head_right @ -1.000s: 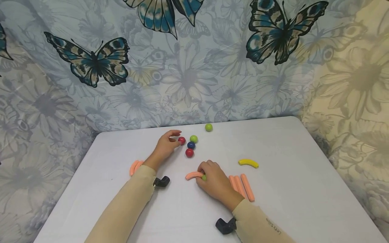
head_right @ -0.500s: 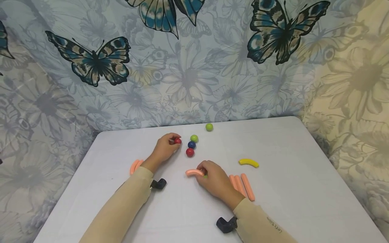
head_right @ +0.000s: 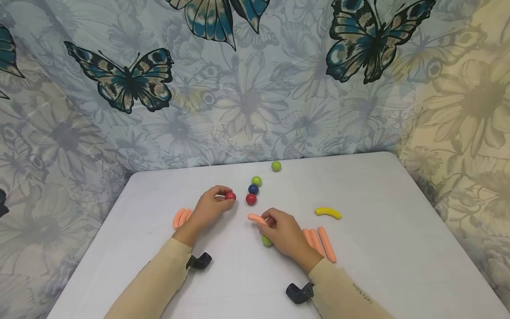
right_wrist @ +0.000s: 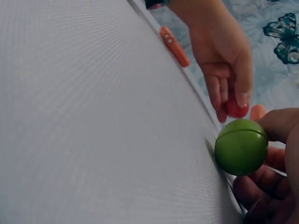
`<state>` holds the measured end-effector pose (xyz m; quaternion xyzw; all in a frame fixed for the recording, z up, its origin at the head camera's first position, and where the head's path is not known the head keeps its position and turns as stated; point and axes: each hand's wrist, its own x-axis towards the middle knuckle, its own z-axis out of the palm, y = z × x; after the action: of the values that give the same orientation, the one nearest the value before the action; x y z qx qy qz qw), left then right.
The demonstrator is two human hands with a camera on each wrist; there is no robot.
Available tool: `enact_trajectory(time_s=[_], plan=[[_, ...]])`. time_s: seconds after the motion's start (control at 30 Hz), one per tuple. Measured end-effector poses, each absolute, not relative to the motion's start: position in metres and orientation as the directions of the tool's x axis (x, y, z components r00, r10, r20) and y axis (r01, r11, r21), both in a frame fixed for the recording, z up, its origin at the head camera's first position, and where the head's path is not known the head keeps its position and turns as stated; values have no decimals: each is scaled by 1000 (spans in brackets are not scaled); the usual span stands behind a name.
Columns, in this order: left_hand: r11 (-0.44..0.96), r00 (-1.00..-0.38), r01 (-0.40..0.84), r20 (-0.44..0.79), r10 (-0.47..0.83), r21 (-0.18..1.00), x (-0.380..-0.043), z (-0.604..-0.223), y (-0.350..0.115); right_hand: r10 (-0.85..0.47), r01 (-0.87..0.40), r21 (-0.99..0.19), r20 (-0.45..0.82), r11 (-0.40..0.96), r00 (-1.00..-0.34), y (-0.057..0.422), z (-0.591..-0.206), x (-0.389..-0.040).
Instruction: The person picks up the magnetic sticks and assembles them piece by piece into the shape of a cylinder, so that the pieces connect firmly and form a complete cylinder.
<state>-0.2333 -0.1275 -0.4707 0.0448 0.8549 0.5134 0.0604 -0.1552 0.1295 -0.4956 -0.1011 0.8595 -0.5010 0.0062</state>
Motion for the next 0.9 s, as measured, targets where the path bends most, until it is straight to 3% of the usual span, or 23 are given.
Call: enact_trajectory(time_s=[0.4,0.9], plan=[[369,-965,45,-56,257,928,-186,-470,-125,-165,-128,-872,55,473,-985,128,-494,-154],[303,-941,97,-12,338,948,-174,-476,-116,-222,-143,-869,39,473,-974,127,-493,-153]])
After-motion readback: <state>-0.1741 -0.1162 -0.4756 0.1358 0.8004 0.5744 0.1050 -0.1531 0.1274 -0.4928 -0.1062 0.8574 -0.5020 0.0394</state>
